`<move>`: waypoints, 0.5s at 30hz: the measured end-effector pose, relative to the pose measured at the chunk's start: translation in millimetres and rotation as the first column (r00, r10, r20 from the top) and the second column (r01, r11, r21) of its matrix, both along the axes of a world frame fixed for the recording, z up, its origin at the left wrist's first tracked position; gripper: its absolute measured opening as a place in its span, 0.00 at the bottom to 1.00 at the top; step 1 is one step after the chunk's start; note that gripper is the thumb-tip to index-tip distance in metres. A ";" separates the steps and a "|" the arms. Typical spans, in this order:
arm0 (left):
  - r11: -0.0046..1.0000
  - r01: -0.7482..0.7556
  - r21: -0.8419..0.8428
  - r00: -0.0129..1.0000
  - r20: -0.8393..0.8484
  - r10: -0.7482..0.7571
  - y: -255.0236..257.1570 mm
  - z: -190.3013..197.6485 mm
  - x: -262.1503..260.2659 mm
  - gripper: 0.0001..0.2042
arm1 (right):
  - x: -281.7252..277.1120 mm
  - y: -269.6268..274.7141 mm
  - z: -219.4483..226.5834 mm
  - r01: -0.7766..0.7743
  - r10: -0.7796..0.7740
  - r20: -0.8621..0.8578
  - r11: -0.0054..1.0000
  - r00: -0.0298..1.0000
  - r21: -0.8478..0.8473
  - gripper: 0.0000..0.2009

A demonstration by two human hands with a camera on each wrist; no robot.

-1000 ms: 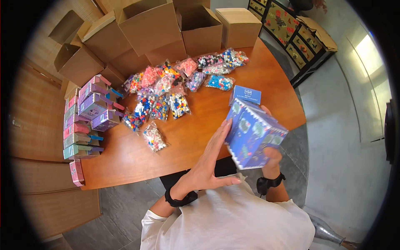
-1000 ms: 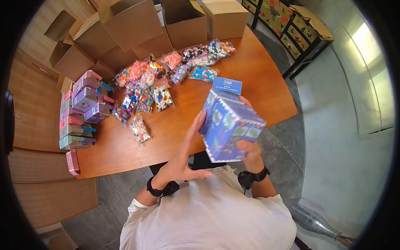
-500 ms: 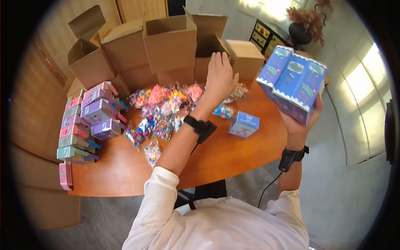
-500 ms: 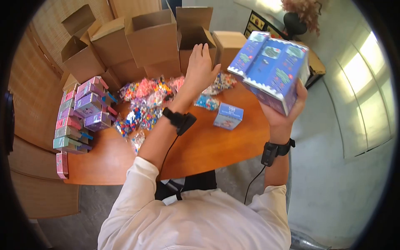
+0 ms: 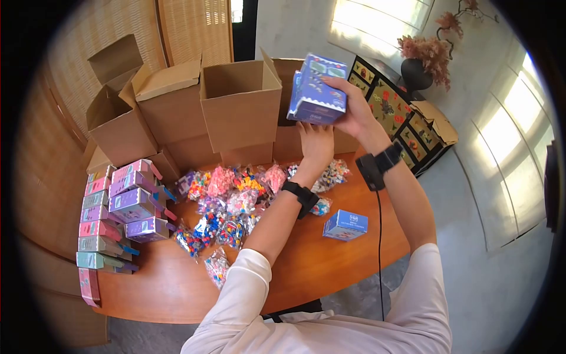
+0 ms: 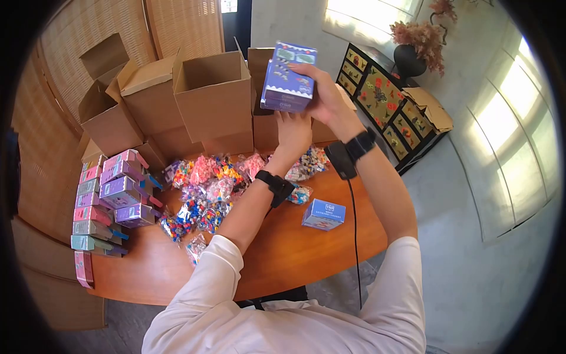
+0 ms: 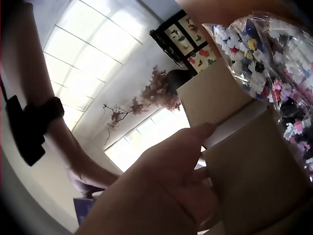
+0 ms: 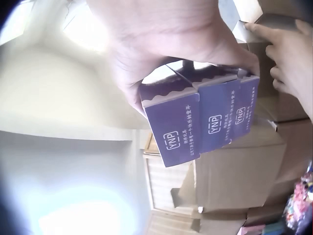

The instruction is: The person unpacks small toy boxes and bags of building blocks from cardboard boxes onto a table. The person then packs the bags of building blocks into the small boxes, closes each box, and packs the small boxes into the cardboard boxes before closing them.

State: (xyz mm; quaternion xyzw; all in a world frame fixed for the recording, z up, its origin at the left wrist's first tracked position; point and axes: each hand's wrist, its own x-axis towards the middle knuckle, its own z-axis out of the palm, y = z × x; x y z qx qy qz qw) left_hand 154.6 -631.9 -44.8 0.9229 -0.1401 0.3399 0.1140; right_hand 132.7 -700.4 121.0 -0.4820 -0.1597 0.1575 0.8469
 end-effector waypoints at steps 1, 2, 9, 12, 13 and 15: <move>1.000 0.003 -0.020 1.000 -0.031 -0.004 -1.0 -0.9 1.0 0.23 | 14.9 2.6 -3.4 0.005 -0.006 -0.021 0.999 1.000 -0.050 0.23; 0.999 0.006 -0.040 0.998 -0.061 -0.008 -4.0 -4.8 4.1 0.27 | 24.6 4.7 -0.9 0.004 -0.005 -0.023 0.999 1.000 -0.046 0.23; 1.000 -0.026 0.013 1.000 0.010 0.026 -2.9 -5.4 -4.5 0.24 | 74.1 24.7 6.9 -0.022 -0.036 -0.107 0.868 0.994 -0.497 0.26; 0.999 0.032 0.003 0.999 -0.029 -0.032 1.9 2.7 -12.1 0.23 | 52.7 27.4 19.7 0.049 -0.031 0.043 0.858 0.999 -0.511 0.25; 0.999 0.037 0.010 0.999 -0.034 -0.037 1.2 1.3 -11.5 0.23 | 72.2 31.3 10.9 0.052 -0.035 0.045 0.864 0.998 -0.500 0.25; 0.991 -0.029 0.130 0.995 -0.086 0.041 1.0 0.1 -9.0 0.24 | 82.3 41.9 16.0 0.114 -0.091 0.069 0.765 0.993 -0.634 0.25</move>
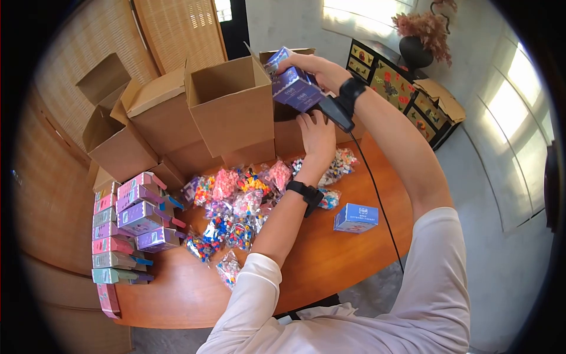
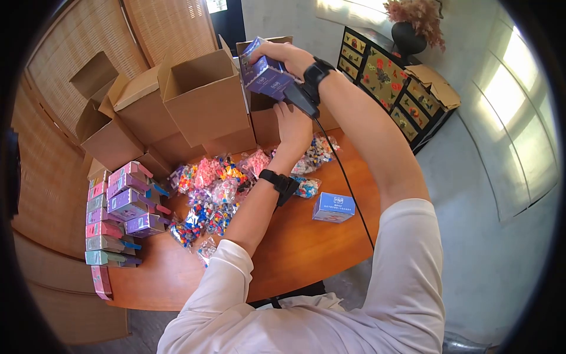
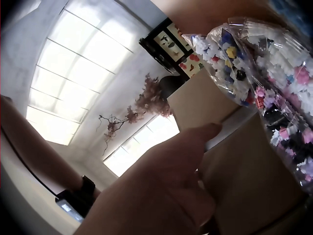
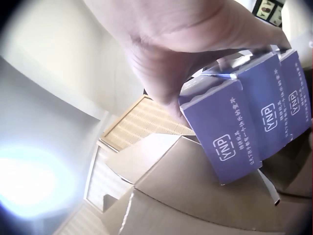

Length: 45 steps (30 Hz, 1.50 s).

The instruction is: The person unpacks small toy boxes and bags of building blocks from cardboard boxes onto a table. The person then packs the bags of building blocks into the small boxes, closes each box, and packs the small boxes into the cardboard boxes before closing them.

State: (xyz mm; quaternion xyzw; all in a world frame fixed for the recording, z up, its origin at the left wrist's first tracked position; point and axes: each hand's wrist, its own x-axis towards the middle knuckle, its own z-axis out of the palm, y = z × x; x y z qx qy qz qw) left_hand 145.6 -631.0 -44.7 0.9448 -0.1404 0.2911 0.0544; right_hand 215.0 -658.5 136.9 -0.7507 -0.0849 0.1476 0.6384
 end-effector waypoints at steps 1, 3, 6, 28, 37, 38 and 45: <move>1.000 0.002 0.008 1.000 0.000 -0.002 1.2 -0.4 -0.8 0.24 | 8.2 4.1 4.8 0.063 -0.060 0.023 0.983 0.998 -0.170 0.25; 1.000 0.017 0.023 0.998 0.057 -0.019 2.5 0.3 -4.5 0.24 | 59.4 7.1 -16.8 0.070 -0.061 0.042 0.967 0.997 -0.244 0.28; 0.999 0.032 -0.003 0.999 0.040 -0.032 1.3 2.5 -5.4 0.25 | 61.4 21.6 -20.0 0.297 -0.221 0.198 0.750 0.955 -0.591 0.36; 0.736 0.410 -0.539 0.892 0.069 -0.446 7.4 -23.8 -0.2 0.21 | 58.0 69.1 -47.7 0.366 -0.474 0.134 0.441 0.870 -0.820 0.49; 0.894 0.376 -0.243 0.927 0.088 -0.365 19.9 -13.0 -12.1 0.23 | 148.9 41.6 -106.2 0.177 -0.281 0.080 0.337 0.956 -0.925 0.42; 0.900 0.380 -0.213 0.925 0.081 -0.371 19.4 -14.8 -10.5 0.23 | 129.2 44.7 -99.9 0.225 -0.378 0.065 0.396 0.923 -0.890 0.45; 0.909 0.407 -0.094 0.825 0.464 -0.321 22.2 -14.8 -14.4 0.27 | 100.6 54.9 -147.3 0.382 -0.475 0.108 0.528 0.873 -0.758 0.52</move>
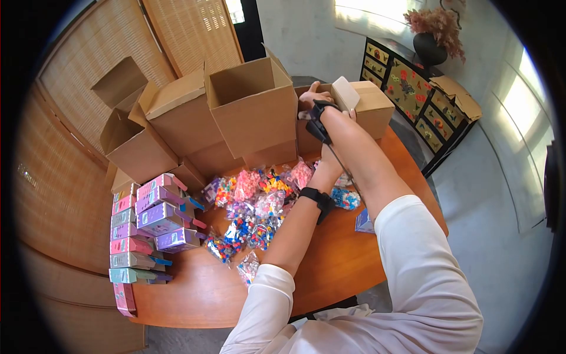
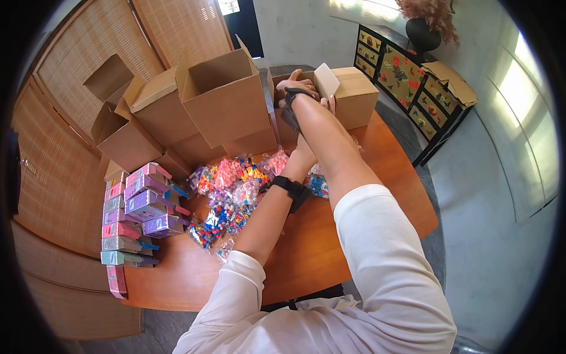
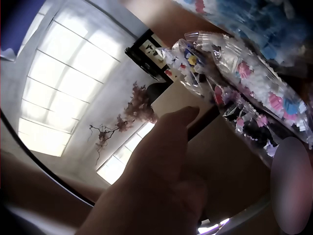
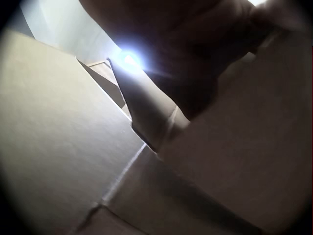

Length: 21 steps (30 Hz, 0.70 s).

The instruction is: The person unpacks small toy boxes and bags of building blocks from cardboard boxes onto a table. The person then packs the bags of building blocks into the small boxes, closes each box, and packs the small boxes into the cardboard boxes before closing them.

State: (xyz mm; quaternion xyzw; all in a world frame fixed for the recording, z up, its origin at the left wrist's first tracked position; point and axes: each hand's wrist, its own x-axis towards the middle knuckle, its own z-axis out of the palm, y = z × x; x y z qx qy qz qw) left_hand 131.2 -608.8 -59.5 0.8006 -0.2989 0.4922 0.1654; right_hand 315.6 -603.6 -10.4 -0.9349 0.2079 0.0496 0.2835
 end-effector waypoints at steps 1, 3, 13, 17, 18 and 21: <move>1.000 0.001 -0.003 1.000 -0.007 -0.001 4.7 4.6 -2.0 0.27 | -25.4 7.3 31.7 0.022 -0.028 -0.143 0.999 0.989 -0.042 0.53; 0.953 0.285 -0.100 0.679 -0.681 -0.275 10.8 13.2 0.4 0.30 | -41.7 9.6 32.3 0.078 -0.079 -0.010 0.991 0.997 -0.107 0.47; 0.976 0.040 0.213 0.928 -0.371 0.043 12.2 9.2 6.9 0.44 | -243.3 -156.1 127.0 -0.738 0.700 0.443 0.664 0.560 -0.116 0.42; 0.984 0.037 0.174 0.912 -0.408 0.038 12.5 11.8 19.3 0.44 | -363.3 -221.1 85.1 -0.725 0.688 0.231 0.666 0.688 0.174 0.51; 0.983 0.007 0.185 0.905 -0.420 0.072 10.8 12.1 22.7 0.44 | -377.1 -230.0 59.0 -0.710 0.683 0.194 0.669 0.704 0.219 0.52; 0.968 -0.059 0.243 0.866 -0.471 0.171 3.8 29.6 20.1 0.43 | -396.5 -226.7 1.9 -0.713 0.668 0.249 0.660 0.701 0.236 0.44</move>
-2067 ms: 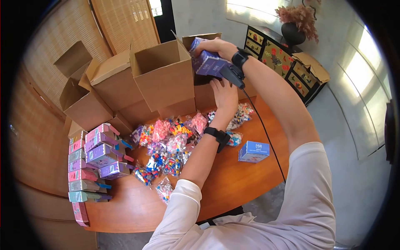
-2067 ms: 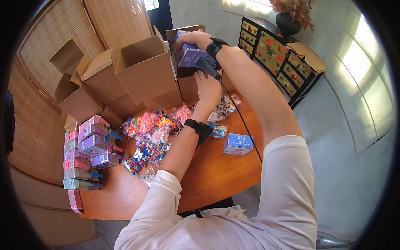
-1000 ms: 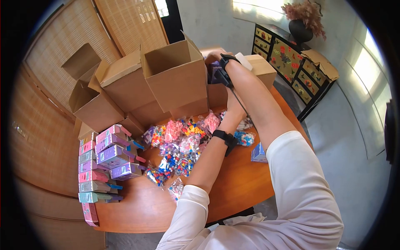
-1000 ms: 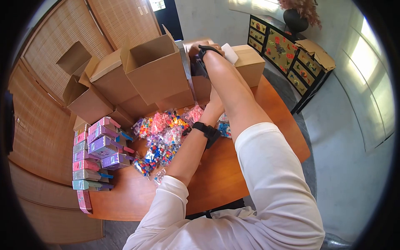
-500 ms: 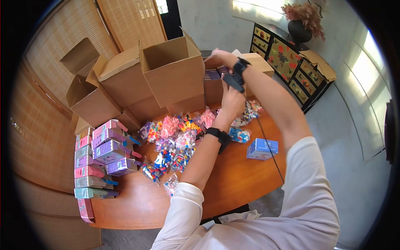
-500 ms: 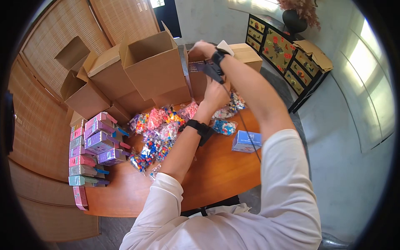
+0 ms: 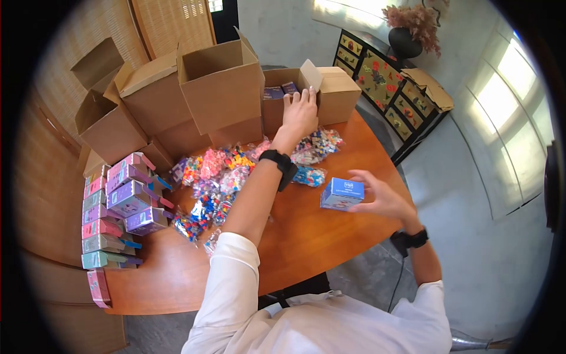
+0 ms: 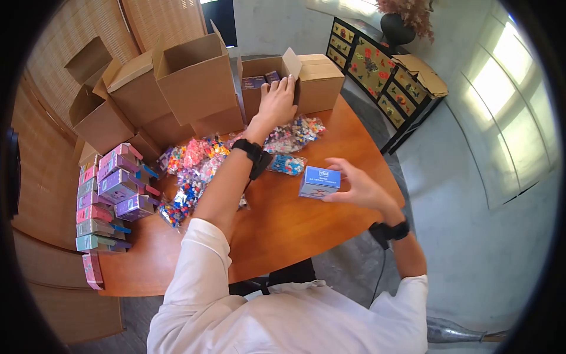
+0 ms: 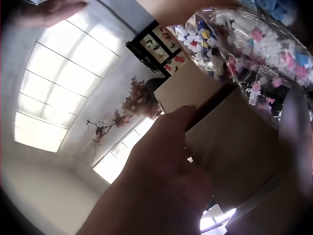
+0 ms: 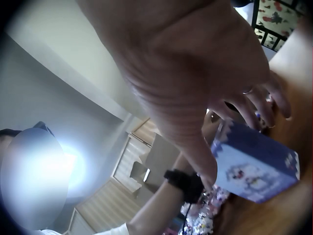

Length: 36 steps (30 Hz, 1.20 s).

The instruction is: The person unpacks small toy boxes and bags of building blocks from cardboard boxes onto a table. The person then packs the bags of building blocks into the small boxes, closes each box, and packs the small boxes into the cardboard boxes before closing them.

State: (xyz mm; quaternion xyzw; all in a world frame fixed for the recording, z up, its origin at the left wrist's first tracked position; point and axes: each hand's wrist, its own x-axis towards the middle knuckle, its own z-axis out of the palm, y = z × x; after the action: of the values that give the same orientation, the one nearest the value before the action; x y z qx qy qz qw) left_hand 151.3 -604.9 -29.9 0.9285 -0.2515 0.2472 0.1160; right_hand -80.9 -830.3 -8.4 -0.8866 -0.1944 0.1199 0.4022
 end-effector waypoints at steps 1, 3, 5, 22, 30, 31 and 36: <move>0.999 -0.031 0.024 0.994 -0.103 0.034 -2.2 7.9 0.6 0.42 | -0.8 5.9 -11.9 0.058 -0.056 -0.021 0.994 0.998 0.088 0.39; 0.997 -0.071 0.041 0.996 -0.059 0.073 -6.5 12.9 16.4 0.42 | -2.1 14.1 -24.4 0.113 -0.109 -0.036 0.980 0.993 0.167 0.33; 0.990 -0.056 0.127 0.949 -0.300 0.093 -5.7 26.2 30.5 0.41 | -3.2 19.5 -28.8 0.186 -0.186 -0.019 0.962 0.982 0.198 0.25; 0.987 -0.047 0.154 0.906 -0.409 0.107 0.1 29.4 49.6 0.21 | 28.6 -6.8 45.4 0.331 -0.455 0.091 0.758 0.886 0.562 0.22; 0.987 -0.111 0.119 0.955 0.287 0.073 -4.9 2.5 11.1 0.15 | 199.4 38.4 139.9 0.188 -0.481 0.442 0.809 0.758 0.558 0.21; 0.988 -0.094 0.126 0.942 0.333 0.047 -3.6 3.7 4.0 0.16 | 209.9 54.5 148.9 0.240 -0.472 0.465 0.847 0.749 0.474 0.21; 0.992 0.026 0.125 0.926 0.372 -0.071 7.1 13.0 -38.2 0.23 | 341.4 95.6 79.2 0.126 -0.235 0.374 0.948 0.897 0.292 0.21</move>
State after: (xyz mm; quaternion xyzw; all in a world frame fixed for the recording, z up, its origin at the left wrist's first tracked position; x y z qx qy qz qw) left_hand 113.1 -597.9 -16.9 0.8627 -0.3060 0.4022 0.0169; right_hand 260.4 -734.7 70.7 -0.8459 -0.2035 -0.1305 0.4754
